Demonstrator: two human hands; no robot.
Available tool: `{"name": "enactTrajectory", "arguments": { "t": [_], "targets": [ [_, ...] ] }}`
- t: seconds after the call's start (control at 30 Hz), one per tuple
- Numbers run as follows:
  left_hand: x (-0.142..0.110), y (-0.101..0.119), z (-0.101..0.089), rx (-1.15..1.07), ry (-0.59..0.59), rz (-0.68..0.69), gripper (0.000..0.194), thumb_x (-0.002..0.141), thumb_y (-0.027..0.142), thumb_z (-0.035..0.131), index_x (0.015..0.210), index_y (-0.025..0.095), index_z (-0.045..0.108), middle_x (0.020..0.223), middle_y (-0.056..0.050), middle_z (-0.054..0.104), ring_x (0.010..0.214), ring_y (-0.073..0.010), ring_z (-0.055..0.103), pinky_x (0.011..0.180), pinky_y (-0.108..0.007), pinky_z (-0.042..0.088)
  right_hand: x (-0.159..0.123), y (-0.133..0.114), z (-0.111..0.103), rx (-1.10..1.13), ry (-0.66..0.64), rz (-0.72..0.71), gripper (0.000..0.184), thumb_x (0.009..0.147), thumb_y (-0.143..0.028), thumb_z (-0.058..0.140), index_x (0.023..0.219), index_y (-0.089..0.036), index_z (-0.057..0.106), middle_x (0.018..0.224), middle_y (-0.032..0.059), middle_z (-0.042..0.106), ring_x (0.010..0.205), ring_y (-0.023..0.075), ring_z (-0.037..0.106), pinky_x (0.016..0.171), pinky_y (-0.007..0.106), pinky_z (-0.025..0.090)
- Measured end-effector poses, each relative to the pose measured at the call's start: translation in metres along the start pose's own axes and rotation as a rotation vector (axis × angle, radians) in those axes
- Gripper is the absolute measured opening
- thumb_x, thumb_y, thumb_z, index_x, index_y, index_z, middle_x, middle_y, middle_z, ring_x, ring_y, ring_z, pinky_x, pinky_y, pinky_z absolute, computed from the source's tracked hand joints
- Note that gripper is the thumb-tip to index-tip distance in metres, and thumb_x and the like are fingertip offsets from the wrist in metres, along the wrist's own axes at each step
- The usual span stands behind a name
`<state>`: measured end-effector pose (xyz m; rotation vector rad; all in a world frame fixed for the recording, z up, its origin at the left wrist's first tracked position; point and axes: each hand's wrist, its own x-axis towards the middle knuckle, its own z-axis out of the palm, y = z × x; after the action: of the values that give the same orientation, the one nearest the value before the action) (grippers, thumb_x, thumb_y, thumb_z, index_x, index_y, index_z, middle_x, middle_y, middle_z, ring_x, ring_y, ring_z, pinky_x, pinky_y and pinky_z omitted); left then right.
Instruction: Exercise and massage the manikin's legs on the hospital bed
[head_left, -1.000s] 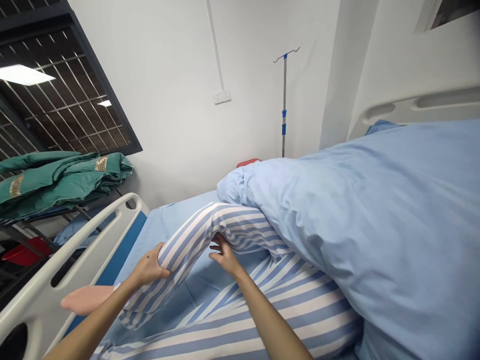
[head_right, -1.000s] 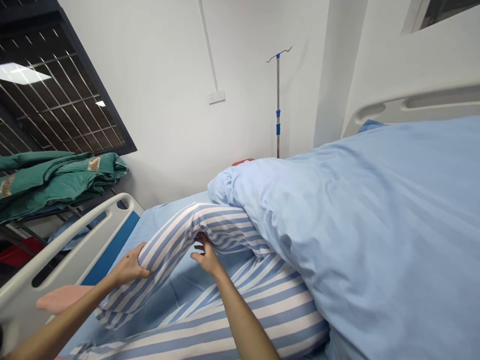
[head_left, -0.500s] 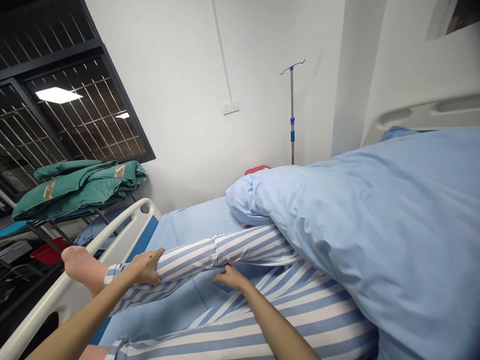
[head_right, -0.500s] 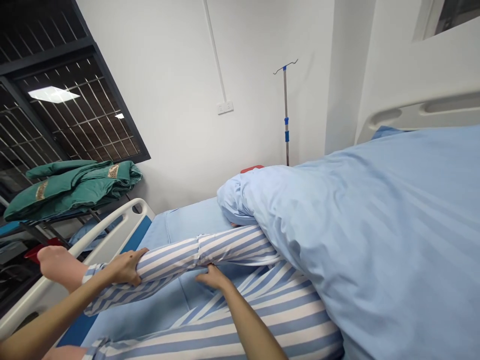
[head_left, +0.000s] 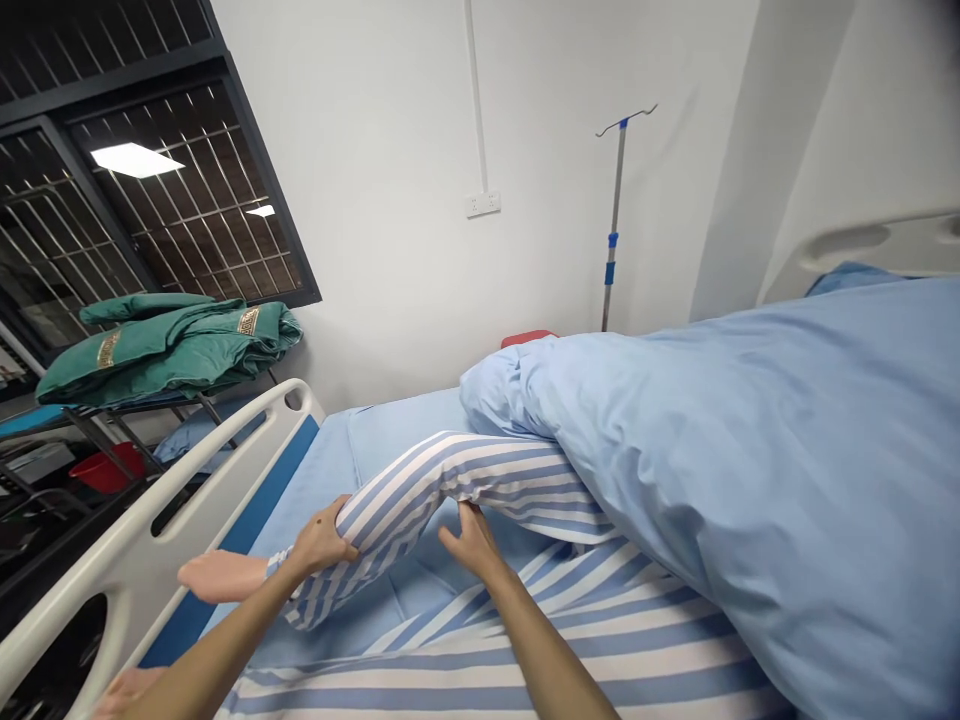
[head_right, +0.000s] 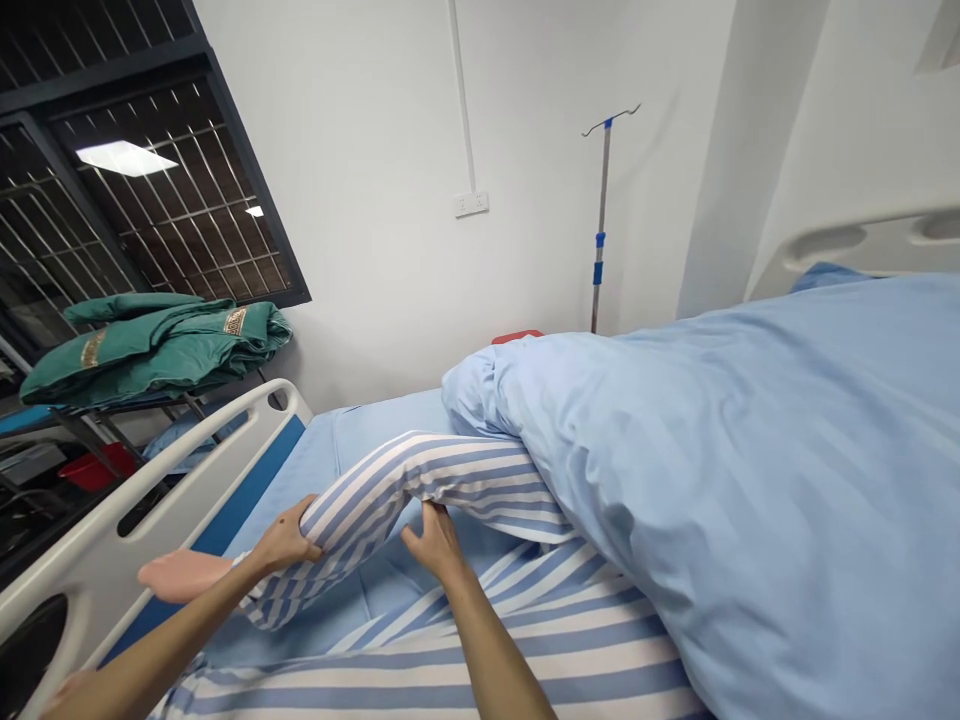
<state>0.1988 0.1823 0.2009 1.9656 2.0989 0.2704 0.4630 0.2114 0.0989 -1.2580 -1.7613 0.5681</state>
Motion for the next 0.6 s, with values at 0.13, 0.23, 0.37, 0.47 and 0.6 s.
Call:
{"name": "enactTrajectory", "arguments": {
  "t": [0.13, 0.23, 0.37, 0.47, 0.6],
  "targets": [
    [0.008, 0.023, 0.018, -0.143, 0.057, 0.04, 0.076, 0.049, 0.026, 0.069, 0.12, 0.027, 0.042, 0.095, 0.003, 0.061, 0.087, -0.018, 0.057, 0.07, -0.024, 0.043, 0.004, -0.002, -0.004, -0.164, 0.146, -0.06, 0.056, 0.073, -0.025, 0.048, 0.126, -0.008, 0.04, 0.115, 0.0187, 0.053, 0.109, 0.0295, 0.05, 0.092, 0.042, 0.042],
    [0.013, 0.049, 0.036, -0.258, 0.107, 0.095, 0.075, 0.051, 0.028, 0.069, 0.12, 0.026, 0.04, 0.101, 0.003, 0.06, 0.091, -0.0177, 0.056, 0.074, -0.024, 0.044, 0.007, -0.003, -0.006, -0.234, 0.277, -0.103, 0.064, 0.074, -0.019, 0.045, 0.135, -0.01, 0.027, 0.126, 0.0183, 0.043, 0.116, 0.0295, 0.043, 0.093, 0.043, 0.042],
    [0.017, 0.074, 0.054, -0.295, 0.113, 0.098, 0.076, 0.054, 0.029, 0.068, 0.123, 0.023, 0.035, 0.108, -0.001, 0.058, 0.094, -0.0184, 0.056, 0.075, -0.025, 0.046, 0.009, -0.001, -0.006, -0.279, 0.325, -0.093, 0.068, 0.074, -0.016, 0.044, 0.137, -0.011, 0.02, 0.128, 0.0184, 0.041, 0.117, 0.0306, 0.041, 0.091, 0.045, 0.043],
    [0.016, 0.077, 0.057, -0.303, 0.093, 0.101, 0.075, 0.055, 0.028, 0.067, 0.122, 0.022, 0.035, 0.108, -0.001, 0.058, 0.094, -0.0179, 0.056, 0.076, -0.025, 0.046, 0.01, 0.001, -0.003, -0.301, 0.295, -0.097, 0.066, 0.074, -0.016, 0.043, 0.137, -0.01, 0.022, 0.126, 0.0188, 0.042, 0.115, 0.0306, 0.042, 0.09, 0.044, 0.044],
    [0.013, 0.071, 0.049, -0.328, 0.07, 0.115, 0.073, 0.053, 0.027, 0.067, 0.12, 0.024, 0.038, 0.101, 0.001, 0.059, 0.09, -0.0169, 0.056, 0.073, -0.023, 0.045, 0.01, 0.003, -0.003, -0.34, 0.284, -0.086, 0.065, 0.074, -0.017, 0.044, 0.136, -0.009, 0.024, 0.124, 0.0184, 0.044, 0.114, 0.0303, 0.043, 0.09, 0.043, 0.044]
  ]
}}
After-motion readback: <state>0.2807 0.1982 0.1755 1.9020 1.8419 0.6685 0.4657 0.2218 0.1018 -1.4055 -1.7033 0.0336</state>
